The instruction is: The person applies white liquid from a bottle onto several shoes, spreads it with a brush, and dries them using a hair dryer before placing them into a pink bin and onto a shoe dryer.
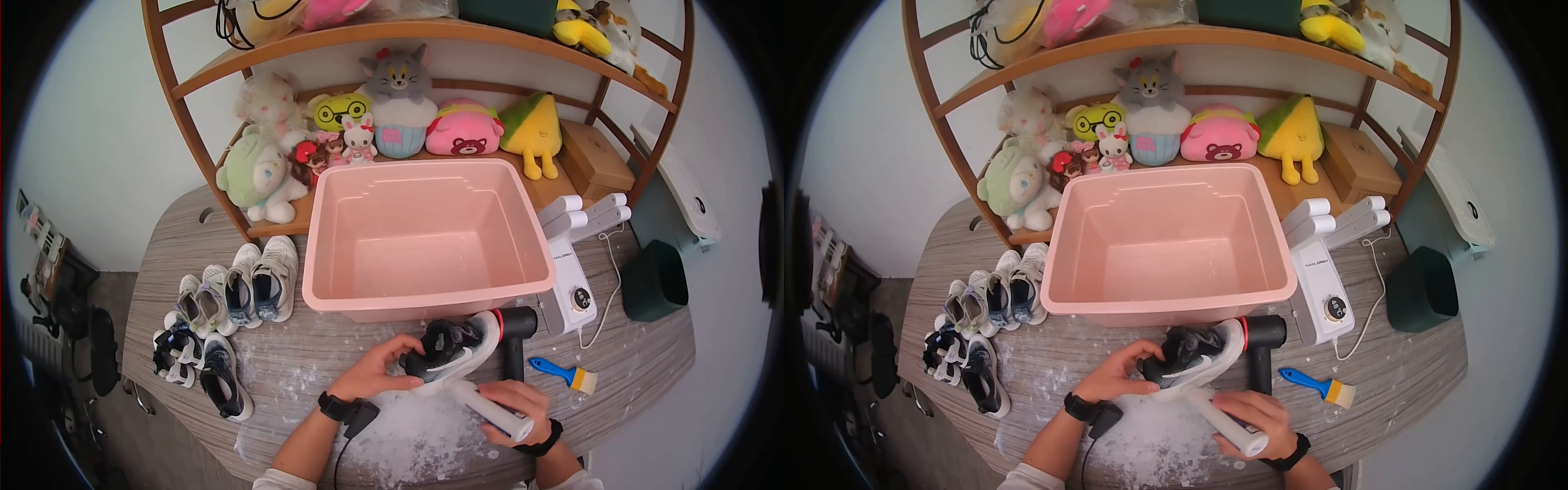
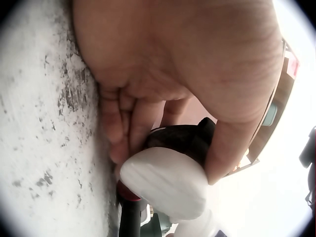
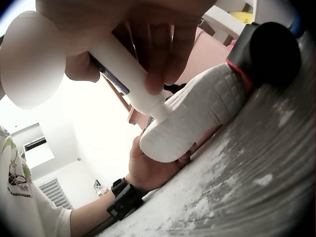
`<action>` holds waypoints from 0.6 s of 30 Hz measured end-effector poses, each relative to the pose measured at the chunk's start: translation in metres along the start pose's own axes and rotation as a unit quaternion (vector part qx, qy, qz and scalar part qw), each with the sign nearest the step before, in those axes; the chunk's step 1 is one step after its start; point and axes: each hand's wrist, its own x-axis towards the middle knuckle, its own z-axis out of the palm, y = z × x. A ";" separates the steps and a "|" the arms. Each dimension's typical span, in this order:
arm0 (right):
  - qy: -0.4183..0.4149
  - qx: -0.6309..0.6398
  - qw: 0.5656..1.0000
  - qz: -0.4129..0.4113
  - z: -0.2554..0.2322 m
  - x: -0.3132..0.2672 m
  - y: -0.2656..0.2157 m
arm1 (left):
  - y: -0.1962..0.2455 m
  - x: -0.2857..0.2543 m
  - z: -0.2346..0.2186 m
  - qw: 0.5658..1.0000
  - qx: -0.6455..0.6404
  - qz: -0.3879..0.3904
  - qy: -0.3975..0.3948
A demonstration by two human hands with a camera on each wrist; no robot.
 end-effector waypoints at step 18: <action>-0.039 -0.003 0.998 -0.051 0.014 0.003 -0.009 | 0.001 -0.001 0.004 0.999 0.038 0.002 -0.002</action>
